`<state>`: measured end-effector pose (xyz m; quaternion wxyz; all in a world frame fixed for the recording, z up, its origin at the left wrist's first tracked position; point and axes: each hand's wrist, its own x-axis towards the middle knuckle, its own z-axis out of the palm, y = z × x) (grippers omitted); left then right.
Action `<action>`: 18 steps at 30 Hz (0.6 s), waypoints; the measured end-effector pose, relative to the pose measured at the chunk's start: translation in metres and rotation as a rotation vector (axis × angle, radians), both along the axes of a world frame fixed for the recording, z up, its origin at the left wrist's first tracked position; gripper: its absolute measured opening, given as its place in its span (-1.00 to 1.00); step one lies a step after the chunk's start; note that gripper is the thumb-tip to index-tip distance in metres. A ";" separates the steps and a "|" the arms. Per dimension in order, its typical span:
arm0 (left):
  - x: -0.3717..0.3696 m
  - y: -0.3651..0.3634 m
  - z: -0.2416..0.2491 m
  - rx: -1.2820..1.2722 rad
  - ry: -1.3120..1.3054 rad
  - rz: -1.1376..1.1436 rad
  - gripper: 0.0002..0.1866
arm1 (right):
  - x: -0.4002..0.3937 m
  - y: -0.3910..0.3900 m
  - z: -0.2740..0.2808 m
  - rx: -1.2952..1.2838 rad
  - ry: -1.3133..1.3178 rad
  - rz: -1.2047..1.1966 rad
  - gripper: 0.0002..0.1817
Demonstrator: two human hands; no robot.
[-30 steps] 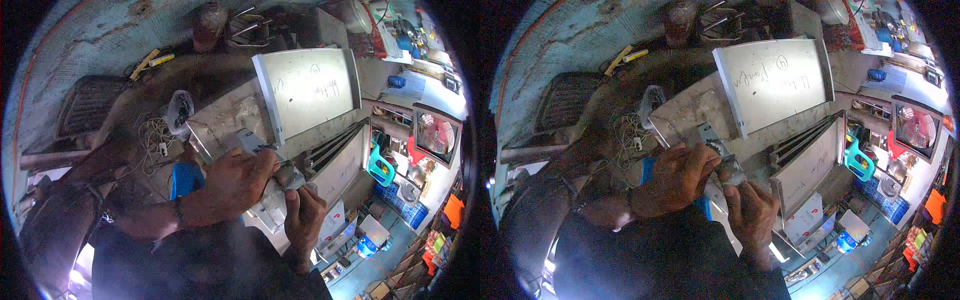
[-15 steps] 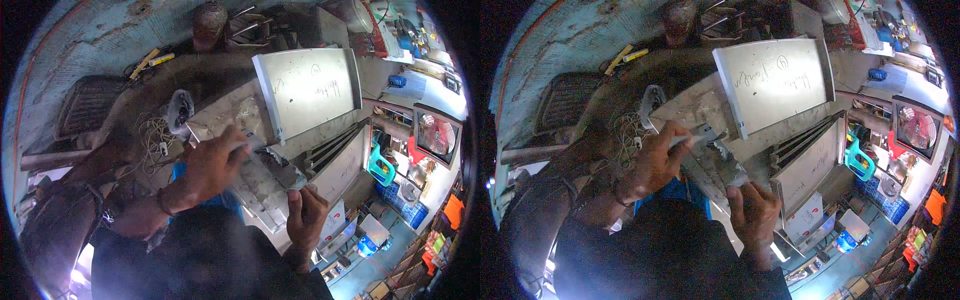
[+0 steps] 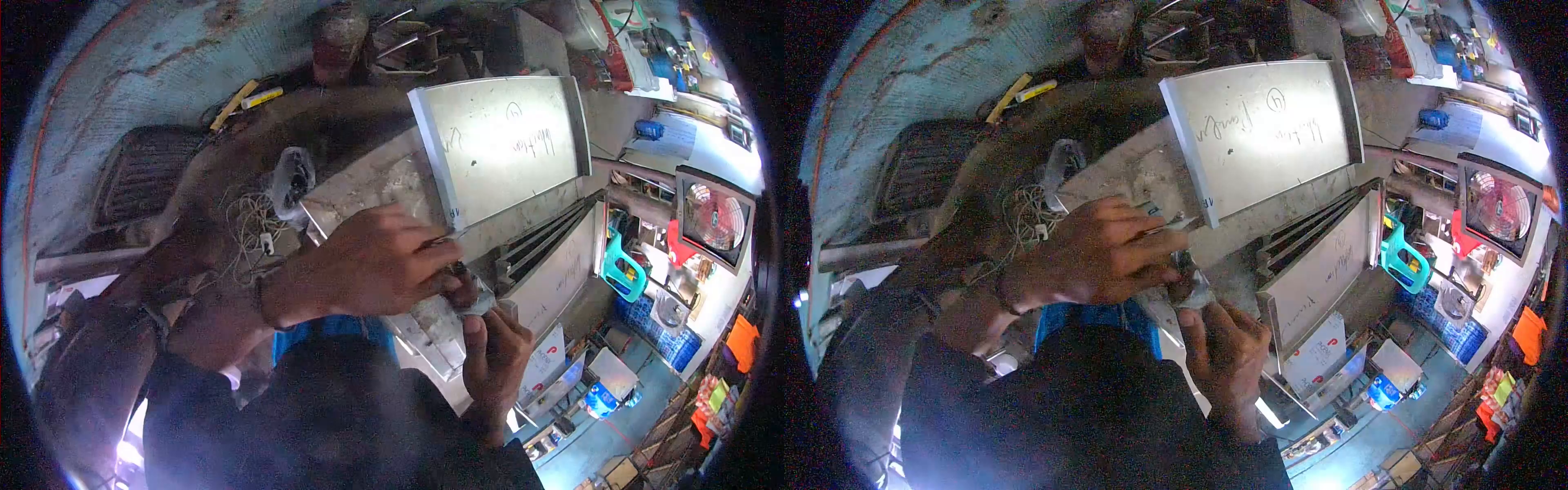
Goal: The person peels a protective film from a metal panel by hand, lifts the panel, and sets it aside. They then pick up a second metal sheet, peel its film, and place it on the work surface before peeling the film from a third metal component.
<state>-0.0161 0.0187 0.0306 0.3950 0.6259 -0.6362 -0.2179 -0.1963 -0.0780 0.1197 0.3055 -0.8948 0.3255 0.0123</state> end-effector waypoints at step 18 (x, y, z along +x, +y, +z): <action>0.005 -0.021 -0.058 -0.212 -0.111 0.072 -0.85 | 0.000 -0.007 0.004 0.009 0.005 0.009 -0.75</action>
